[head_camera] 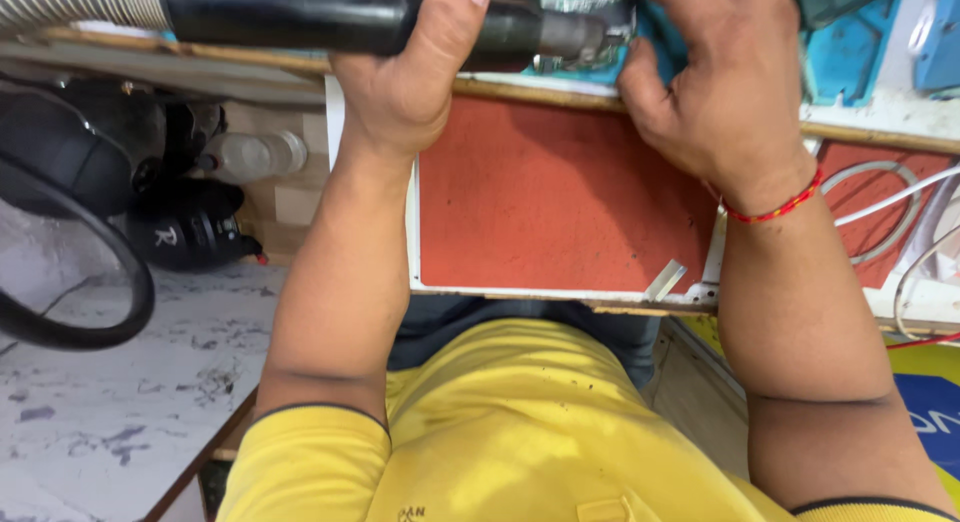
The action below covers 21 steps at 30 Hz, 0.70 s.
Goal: The person uses a hot air gun to heat a small circuit board held in their left hand. They then set the tool down and use a pair of tweezers to manipulate a component on the board.
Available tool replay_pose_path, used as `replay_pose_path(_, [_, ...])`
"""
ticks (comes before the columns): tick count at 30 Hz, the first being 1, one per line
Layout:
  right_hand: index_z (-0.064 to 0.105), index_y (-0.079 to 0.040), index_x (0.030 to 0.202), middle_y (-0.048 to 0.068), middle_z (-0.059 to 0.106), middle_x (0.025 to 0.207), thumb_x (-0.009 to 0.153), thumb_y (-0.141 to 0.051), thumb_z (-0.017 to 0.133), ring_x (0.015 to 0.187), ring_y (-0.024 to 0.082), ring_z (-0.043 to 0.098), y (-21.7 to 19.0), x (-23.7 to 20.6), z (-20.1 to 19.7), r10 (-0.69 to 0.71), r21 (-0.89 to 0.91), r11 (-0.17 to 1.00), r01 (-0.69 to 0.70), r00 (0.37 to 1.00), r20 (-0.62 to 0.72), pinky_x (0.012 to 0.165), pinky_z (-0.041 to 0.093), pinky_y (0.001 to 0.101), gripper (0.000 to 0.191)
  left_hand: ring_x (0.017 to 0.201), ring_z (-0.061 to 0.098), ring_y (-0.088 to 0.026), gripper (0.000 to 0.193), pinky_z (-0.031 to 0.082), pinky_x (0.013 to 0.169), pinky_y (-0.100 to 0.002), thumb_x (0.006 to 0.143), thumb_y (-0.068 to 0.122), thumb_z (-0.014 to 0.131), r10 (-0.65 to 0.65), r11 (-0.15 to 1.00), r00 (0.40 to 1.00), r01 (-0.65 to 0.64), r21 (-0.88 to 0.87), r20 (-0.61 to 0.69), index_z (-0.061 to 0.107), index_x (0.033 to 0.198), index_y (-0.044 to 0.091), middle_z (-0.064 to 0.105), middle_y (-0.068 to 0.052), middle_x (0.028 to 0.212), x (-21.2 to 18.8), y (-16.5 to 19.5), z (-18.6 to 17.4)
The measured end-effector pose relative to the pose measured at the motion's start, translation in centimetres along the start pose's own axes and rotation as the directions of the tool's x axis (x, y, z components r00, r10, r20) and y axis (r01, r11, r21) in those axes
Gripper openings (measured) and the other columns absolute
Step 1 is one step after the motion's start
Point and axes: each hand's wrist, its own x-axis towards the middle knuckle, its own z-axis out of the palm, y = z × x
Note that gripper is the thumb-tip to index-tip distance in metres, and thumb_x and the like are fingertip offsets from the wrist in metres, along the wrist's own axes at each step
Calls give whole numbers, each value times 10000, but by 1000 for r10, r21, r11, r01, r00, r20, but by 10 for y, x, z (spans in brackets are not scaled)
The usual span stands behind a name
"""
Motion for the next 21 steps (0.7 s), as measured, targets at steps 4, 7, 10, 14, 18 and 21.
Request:
replay_pose_path(4, [664, -12, 1235, 200, 610, 1147, 888, 11, 674, 1064, 417, 581, -1, -2, 2, -10, -21, 1000, 10, 1000, -28, 965, 483, 497, 348, 815, 638, -86, 55, 536, 783, -251, 1081, 52, 707, 36, 989, 999, -37, 144, 7, 682, 1041, 24, 654, 48, 922, 7, 12, 2])
replay_pose_path(7, [624, -14, 1236, 210, 589, 1214, 872, 7, 633, 1126, 405, 584, 1, -2, 3, -19, 18, 1000, 21, 997, -80, 990, 491, 458, 365, 823, 653, -79, 29, 537, 782, -247, 1025, 62, 660, 117, 977, 986, -135, 163, 116, 669, 1024, 35, 685, 47, 981, 15, 20, 3])
replay_pose_path(10, [647, -21, 1251, 203, 593, 1208, 894, 2, 661, 1121, 412, 579, 1, -3, 5, -22, -6, 1000, 22, 996, -82, 970, 486, 464, 359, 879, 601, -59, 122, 514, 834, -249, 1009, 89, 714, 139, 977, 983, -116, 177, -123, 619, 1074, 49, 619, 75, 1036, 11, 17, 8])
replay_pose_path(14, [656, -27, 1235, 186, 606, 1181, 895, -10, 684, 1097, 404, 577, 3, -5, 4, -32, -47, 998, 30, 998, -57, 947, 480, 474, 342, 858, 622, -81, 43, 519, 830, -263, 1082, 65, 729, 30, 1000, 998, -29, 10, -54, 691, 1080, 45, 642, 55, 951, 0, -2, 6])
replay_pose_path(18, [648, -31, 1244, 198, 607, 1168, 875, -2, 639, 1092, 401, 570, 5, -6, 5, -57, -50, 997, 53, 995, -79, 947, 476, 463, 371, 845, 611, -76, 60, 511, 819, -254, 1089, 84, 722, 68, 997, 997, -66, 38, -37, 670, 1067, 65, 626, 61, 936, -4, -14, -1])
replay_pose_path(21, [679, -34, 1229, 186, 624, 1089, 893, -32, 694, 1042, 405, 582, 6, -6, 6, -5, -50, 999, 4, 1000, -21, 909, 475, 479, 336, 829, 622, -82, 54, 523, 802, -262, 1098, 81, 700, 60, 996, 997, -57, 68, -41, 680, 1051, 64, 635, 52, 914, -6, -13, 0])
